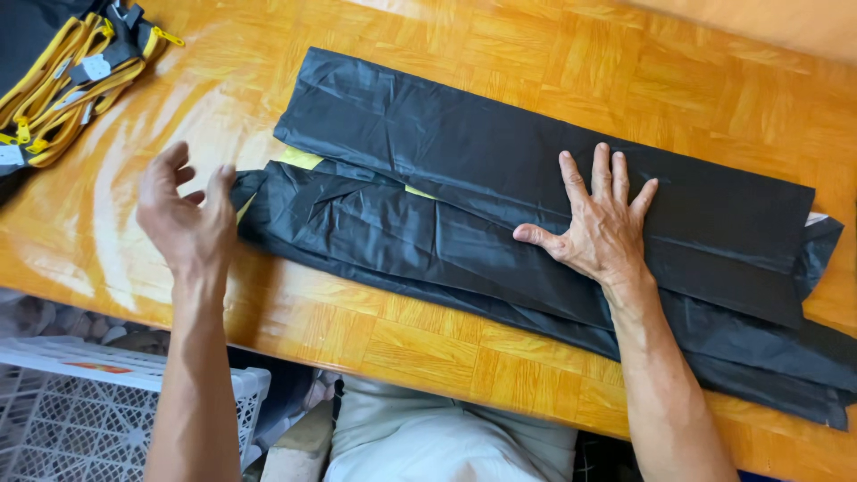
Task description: The person retrieves a folded black garment from a blue bin and places it on a wooden table. They use a feather duster to dust the garment, then proceed to fold it neatly by hand, smoothing the fabric with their hands.
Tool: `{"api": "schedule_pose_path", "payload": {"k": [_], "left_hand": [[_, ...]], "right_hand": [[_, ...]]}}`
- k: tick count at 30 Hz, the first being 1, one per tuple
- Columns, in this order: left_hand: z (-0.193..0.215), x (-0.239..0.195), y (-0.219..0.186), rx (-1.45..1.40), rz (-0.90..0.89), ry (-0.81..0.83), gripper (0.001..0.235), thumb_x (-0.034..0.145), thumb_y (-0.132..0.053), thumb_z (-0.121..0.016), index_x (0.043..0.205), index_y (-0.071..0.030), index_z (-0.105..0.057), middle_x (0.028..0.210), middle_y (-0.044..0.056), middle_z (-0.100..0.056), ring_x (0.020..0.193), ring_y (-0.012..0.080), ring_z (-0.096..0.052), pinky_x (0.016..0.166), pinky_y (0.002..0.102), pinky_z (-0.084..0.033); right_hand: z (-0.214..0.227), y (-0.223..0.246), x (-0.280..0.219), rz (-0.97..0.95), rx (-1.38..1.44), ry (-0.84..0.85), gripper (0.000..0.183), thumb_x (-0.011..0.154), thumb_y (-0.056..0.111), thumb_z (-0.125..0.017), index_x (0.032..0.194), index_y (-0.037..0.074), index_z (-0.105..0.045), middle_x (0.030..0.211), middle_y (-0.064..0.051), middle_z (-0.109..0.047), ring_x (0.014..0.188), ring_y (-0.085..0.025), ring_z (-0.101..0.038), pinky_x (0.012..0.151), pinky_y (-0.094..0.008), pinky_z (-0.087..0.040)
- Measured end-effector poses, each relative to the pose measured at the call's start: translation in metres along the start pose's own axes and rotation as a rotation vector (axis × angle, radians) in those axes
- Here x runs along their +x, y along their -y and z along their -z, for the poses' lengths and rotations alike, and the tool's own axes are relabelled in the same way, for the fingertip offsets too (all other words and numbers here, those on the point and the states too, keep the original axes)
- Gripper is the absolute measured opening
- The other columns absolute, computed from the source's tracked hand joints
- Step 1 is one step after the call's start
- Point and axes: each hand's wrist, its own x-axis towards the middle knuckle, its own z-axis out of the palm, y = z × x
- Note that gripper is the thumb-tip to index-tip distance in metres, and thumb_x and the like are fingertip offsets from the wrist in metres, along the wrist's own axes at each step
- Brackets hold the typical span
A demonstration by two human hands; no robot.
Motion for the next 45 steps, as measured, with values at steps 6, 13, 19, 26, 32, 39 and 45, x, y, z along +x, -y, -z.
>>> {"api": "schedule_pose_path", "payload": {"k": [6, 13, 19, 26, 32, 39, 45], "left_hand": [[0.045, -0.019, -0.037, -0.261, 0.731, 0.301, 0.070, 0.099, -0.028, -0.074, 0.151, 0.004, -0.041, 0.096, 0.014, -0.063, 0.072, 0.0175, -0.068, 0.059, 0.032, -0.061], [0.028, -0.029, -0.026, -0.500, 0.861, 0.237, 0.073, 0.091, -0.007, -0.076, 0.152, -0.008, -0.038, 0.104, 0.008, -0.051, 0.083, 0.0247, -0.072, 0.070, 0.036, -0.068], [0.017, -0.040, -0.022, -0.184, 0.536, 0.170, 0.064, 0.087, -0.012, -0.086, 0.141, -0.004, -0.052, 0.096, 0.004, -0.055, 0.066, 0.0055, -0.050, 0.063, 0.021, -0.049], [-0.004, -0.079, -0.106, 0.114, -0.361, 0.194, 0.058, 0.108, -0.029, -0.071, 0.156, -0.014, -0.044, 0.161, 0.022, -0.036, 0.146, 0.0454, -0.038, 0.115, 0.059, -0.037], [-0.030, -0.092, -0.124, 0.212, -0.378, 0.708, 0.053, 0.106, -0.049, -0.046, 0.155, -0.032, -0.051, 0.162, 0.010, -0.045, 0.155, 0.0395, -0.027, 0.118, 0.073, -0.008], [-0.034, -0.088, -0.129, 0.290, -0.400, 0.708, 0.056, 0.101, -0.054, -0.053, 0.149, -0.026, -0.057, 0.157, 0.018, -0.046, 0.153, 0.0422, -0.032, 0.114, 0.079, -0.018], [-0.071, -0.075, -0.176, 0.046, -0.664, 0.656, 0.070, 0.099, -0.050, -0.061, 0.155, -0.010, -0.050, 0.162, 0.024, -0.037, 0.152, 0.0473, -0.031, 0.115, 0.070, -0.027]], "right_hand": [[0.000, 0.000, 0.000, 0.010, 0.001, 0.000, 0.120, 0.071, 0.093, -0.047, 0.163, 0.018, -0.031, 0.166, -0.031, -0.020, 0.152, -0.050, -0.017, 0.103, -0.086, -0.013], [-0.001, -0.001, -0.001, 0.018, 0.000, -0.033, 0.120, 0.071, 0.092, -0.048, 0.162, 0.017, -0.033, 0.165, -0.033, -0.022, 0.152, -0.051, -0.020, 0.103, -0.087, -0.013], [0.001, -0.001, -0.001, -0.006, 0.017, 0.032, 0.120, 0.070, 0.091, -0.050, 0.163, 0.018, -0.029, 0.167, -0.031, -0.018, 0.153, -0.049, -0.015, 0.105, -0.085, -0.011], [0.002, -0.001, 0.002, -0.020, 0.001, 0.044, 0.122, 0.069, 0.093, -0.052, 0.163, 0.019, -0.029, 0.167, -0.030, -0.017, 0.153, -0.048, -0.014, 0.105, -0.084, -0.010], [0.027, 0.005, -0.001, -0.077, 0.075, 0.178, 0.123, 0.070, 0.093, -0.057, 0.164, 0.020, -0.028, 0.169, -0.027, -0.015, 0.156, -0.047, -0.013, 0.112, -0.082, -0.008], [0.023, 0.001, -0.002, -0.053, 0.071, 0.158, 0.126, 0.068, 0.096, -0.056, 0.164, 0.019, -0.029, 0.169, -0.028, -0.016, 0.156, -0.048, -0.013, 0.112, -0.083, -0.006], [0.027, 0.002, -0.003, -0.036, 0.086, 0.143, 0.125, 0.070, 0.095, -0.056, 0.164, 0.018, -0.029, 0.168, -0.029, -0.015, 0.155, -0.050, -0.013, 0.111, -0.085, -0.005]]}}
